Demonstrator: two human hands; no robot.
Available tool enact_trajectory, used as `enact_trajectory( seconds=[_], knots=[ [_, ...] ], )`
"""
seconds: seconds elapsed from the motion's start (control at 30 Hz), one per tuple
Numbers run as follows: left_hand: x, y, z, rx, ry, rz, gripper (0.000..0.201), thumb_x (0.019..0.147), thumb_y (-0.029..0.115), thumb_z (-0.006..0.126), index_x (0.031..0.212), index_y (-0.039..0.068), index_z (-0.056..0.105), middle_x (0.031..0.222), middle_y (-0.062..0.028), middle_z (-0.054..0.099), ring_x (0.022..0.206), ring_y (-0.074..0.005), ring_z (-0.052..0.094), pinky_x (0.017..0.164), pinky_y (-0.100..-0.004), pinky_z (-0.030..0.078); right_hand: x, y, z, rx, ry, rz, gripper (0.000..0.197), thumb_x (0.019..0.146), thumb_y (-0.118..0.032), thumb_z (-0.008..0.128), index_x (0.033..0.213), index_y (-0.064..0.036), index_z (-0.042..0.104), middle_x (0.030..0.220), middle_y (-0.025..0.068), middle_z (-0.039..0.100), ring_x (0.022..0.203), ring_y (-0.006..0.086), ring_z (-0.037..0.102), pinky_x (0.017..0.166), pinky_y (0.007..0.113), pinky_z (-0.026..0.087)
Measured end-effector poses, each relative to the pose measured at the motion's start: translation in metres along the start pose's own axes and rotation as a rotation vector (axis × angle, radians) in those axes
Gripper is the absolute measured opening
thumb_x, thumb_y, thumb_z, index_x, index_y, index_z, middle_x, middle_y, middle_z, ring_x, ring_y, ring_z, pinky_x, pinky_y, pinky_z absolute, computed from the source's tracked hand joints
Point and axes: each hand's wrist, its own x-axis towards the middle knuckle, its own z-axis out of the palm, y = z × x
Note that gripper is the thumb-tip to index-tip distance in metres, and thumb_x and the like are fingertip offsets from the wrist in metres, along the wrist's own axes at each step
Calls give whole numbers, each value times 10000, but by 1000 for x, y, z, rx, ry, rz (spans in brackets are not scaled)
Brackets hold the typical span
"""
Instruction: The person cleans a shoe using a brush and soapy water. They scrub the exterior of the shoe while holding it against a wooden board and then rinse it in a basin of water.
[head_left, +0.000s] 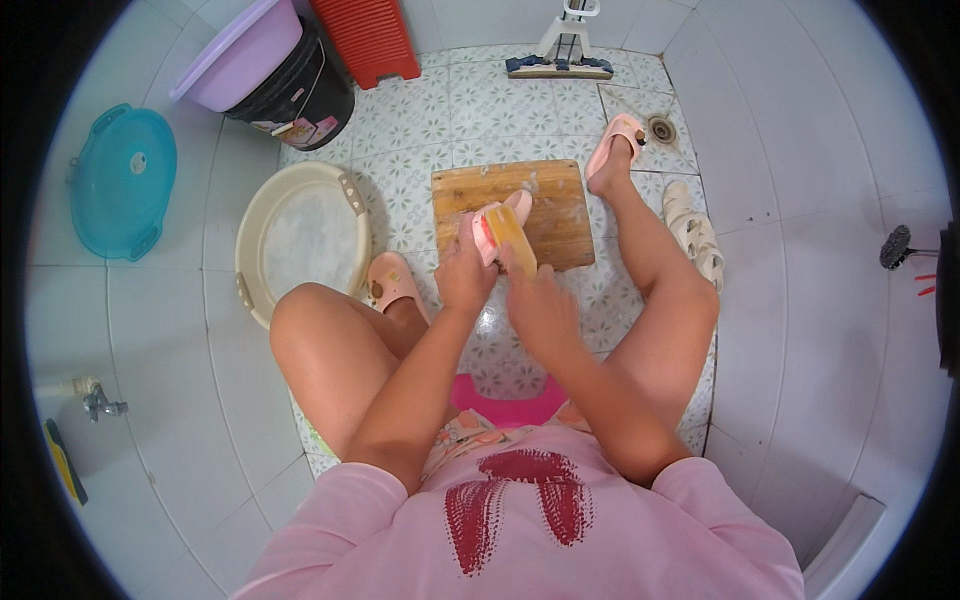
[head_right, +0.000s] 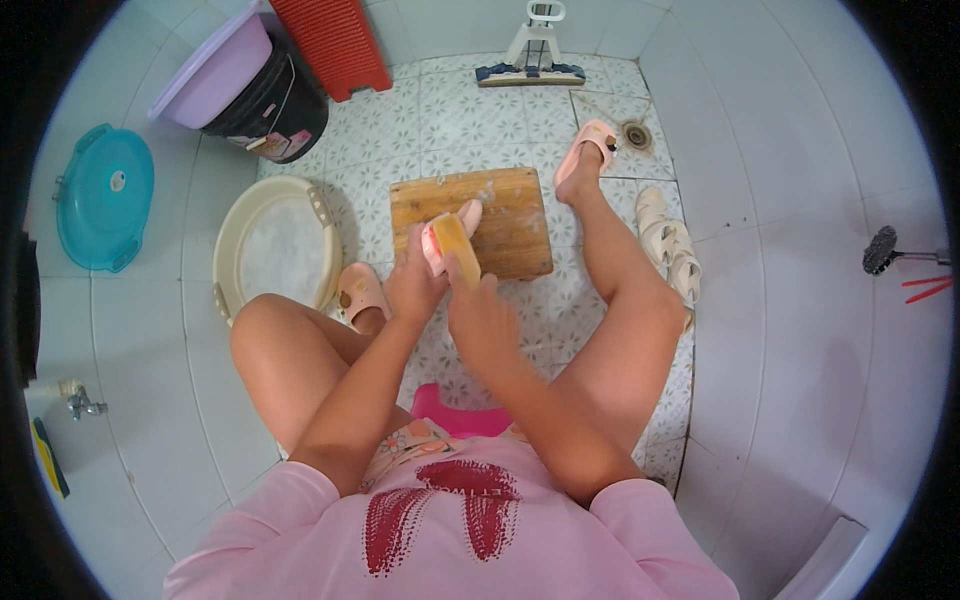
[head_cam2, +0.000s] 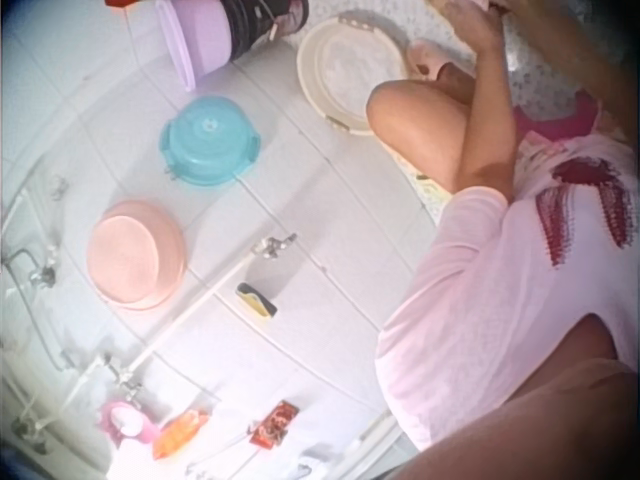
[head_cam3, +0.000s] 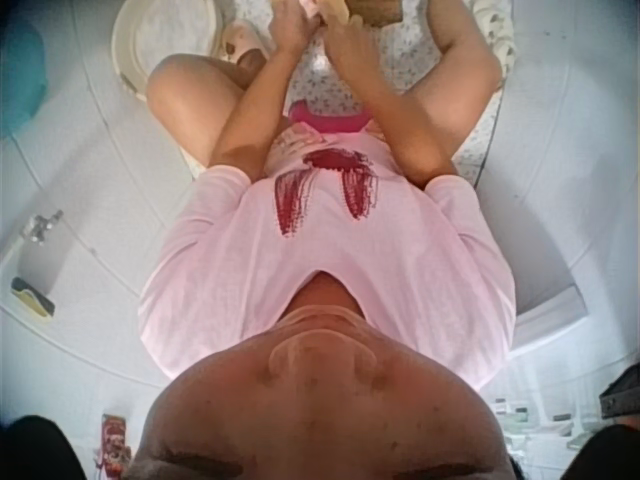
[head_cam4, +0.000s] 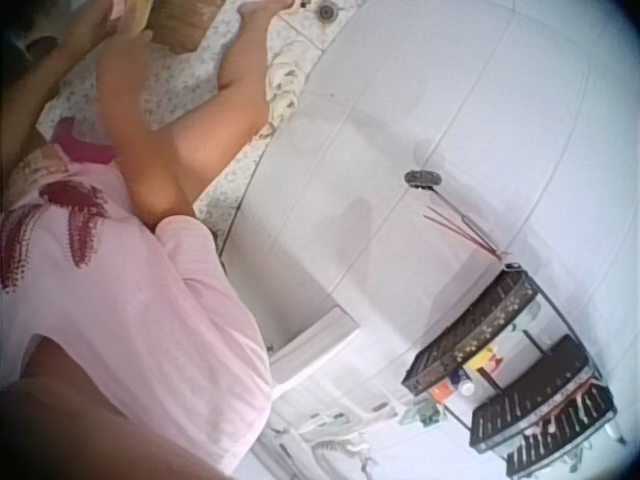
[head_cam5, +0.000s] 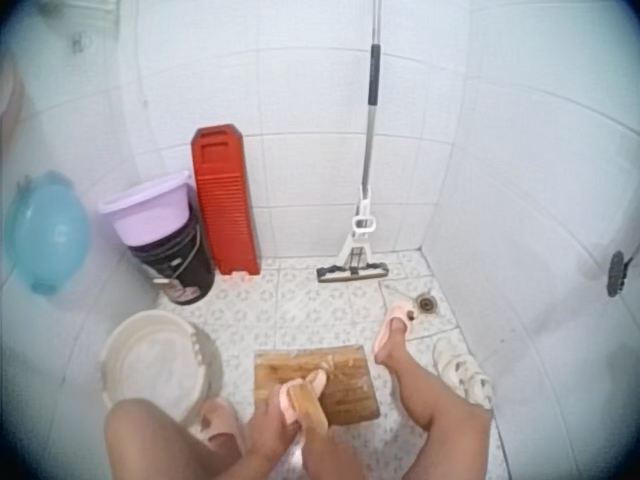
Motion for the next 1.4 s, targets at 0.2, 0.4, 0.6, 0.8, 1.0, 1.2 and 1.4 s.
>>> enact_trajectory(
  seconds=[0.2,0.4,0.6,0.8,1.0,1.2,1.4],
  knots=[
    [-3,0,-1,58,9,8,799,671,104,687,1382,185,332,1027,-175,594,948,-362,590,756,-459,496,64,11,3,-30,171,13,521,872,-187,488,1381,-227,384,890,218,548,752,399,613,665,483,493],
    [-1,-1,-1,21,34,14,772,671,71,679,1364,181,357,1020,-173,593,925,-365,596,744,-460,497,-1,13,-1,-18,54,-18,546,861,-171,502,1388,-220,368,888,212,535,704,400,595,628,495,477],
    [-10,-3,1,113,95,285,764,652,-3,663,1344,111,361,1058,-182,574,886,-371,582,745,-443,493,12,36,19,80,148,-4,571,846,-180,538,1394,-225,380,824,200,542,668,398,588,615,515,471],
    [-21,-7,7,-271,194,391,542,709,0,659,1187,6,405,1015,-173,541,859,-274,581,752,-346,495,1,69,43,344,88,-27,620,819,-173,541,1413,-202,368,766,248,581,719,414,596,677,496,475],
    [12,-17,7,-1038,-62,-337,325,893,324,611,827,37,472,735,-28,510,663,-88,506,587,-233,440,-8,81,67,493,107,-24,662,792,-151,544,1423,-196,348,799,252,601,760,407,602,712,468,476],
    [37,-36,23,-785,-307,-328,356,927,361,528,781,44,595,723,-16,565,615,-84,478,533,-236,384,-13,73,64,592,150,-75,667,791,-154,561,1421,-209,349,787,244,601,753,414,599,706,478,474],
    [40,-40,40,-825,-293,-252,406,948,358,443,846,3,608,738,-35,568,628,-99,498,570,-259,410,7,55,73,386,103,3,549,867,-195,546,1394,-192,394,821,254,616,759,411,608,678,467,472]
  ],
)
